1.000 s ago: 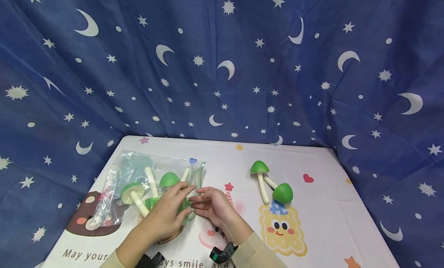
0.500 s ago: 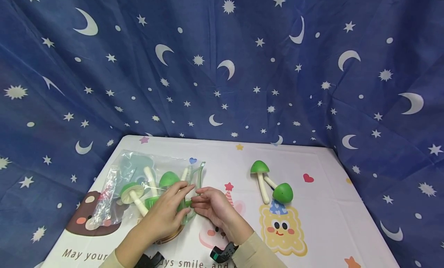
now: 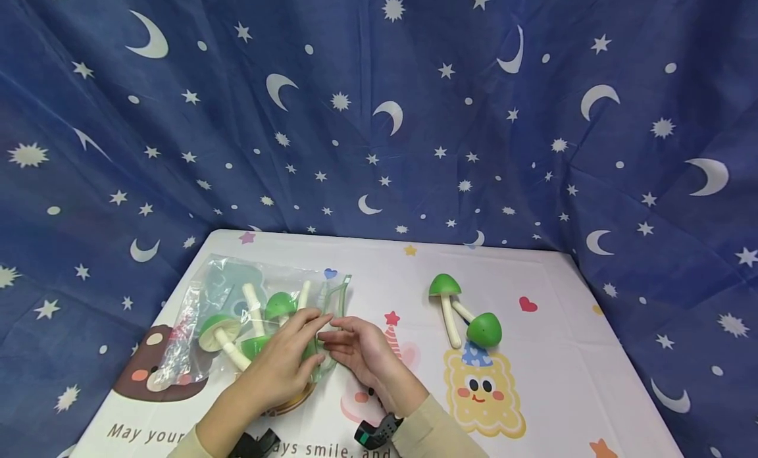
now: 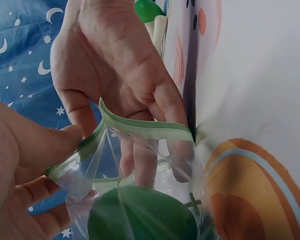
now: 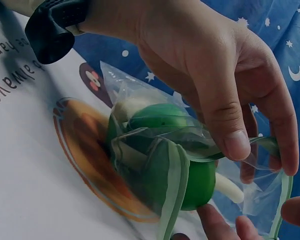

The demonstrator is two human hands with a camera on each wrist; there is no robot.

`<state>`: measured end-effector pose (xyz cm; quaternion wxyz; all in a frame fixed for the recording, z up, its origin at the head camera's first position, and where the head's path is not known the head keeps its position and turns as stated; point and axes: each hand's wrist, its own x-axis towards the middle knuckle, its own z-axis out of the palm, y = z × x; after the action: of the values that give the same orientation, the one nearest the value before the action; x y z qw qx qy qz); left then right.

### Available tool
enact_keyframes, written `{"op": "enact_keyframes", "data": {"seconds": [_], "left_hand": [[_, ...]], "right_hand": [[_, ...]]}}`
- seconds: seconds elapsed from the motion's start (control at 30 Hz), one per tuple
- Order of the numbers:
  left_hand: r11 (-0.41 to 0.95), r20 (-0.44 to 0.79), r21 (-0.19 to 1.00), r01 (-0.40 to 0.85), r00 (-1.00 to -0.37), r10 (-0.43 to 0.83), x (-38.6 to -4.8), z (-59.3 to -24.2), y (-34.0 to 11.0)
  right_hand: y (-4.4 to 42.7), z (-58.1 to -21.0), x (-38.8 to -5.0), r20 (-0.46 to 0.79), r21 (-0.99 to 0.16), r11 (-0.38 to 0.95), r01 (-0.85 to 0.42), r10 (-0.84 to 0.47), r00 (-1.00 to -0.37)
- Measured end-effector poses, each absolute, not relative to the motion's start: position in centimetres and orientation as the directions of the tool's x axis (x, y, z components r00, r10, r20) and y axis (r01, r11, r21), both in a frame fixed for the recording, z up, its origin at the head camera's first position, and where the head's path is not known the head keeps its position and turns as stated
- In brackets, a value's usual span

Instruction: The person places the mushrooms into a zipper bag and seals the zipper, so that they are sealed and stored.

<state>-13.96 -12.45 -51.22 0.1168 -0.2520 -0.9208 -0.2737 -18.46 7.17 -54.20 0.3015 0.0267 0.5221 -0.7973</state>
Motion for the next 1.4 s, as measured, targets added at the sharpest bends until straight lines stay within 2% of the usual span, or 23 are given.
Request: {"op": "enact_keyframes", "data": {"seconds": [0.3,0.57,0.97,1.4], "left_hand": [[0.735,0.358,0.428,0.527,-0.845,0.397,-14.0,-51.2,-12.6],[0.727,0.355,0.445,0.523,-0.848,0.393,-14.0,-51.2,-12.8],[0.741,0.356,0.432,0.514,-0.852,0.384,-14.3,-51.5,-13.0],[0.74,0.347,0.441,0.508,-0.857,0.381,-14.4,-51.5,-13.0]], "right_hand": [[6.9,-54.0,-18.5,-0.374,-0.829,-0.227,0.512,-0.456,-0.808],[6.3,-54.2,-17.9,-0.333,-0.876,-0.16,0.454,-0.482,-0.811],[7.3,-54.3,-18.5,-0.349,-0.841,-0.189,0.508,-0.528,-0.775],[8.4,-54.0,-18.5,-0.358,-0.826,-0.209,0.523,-0.522,-0.774]]}}
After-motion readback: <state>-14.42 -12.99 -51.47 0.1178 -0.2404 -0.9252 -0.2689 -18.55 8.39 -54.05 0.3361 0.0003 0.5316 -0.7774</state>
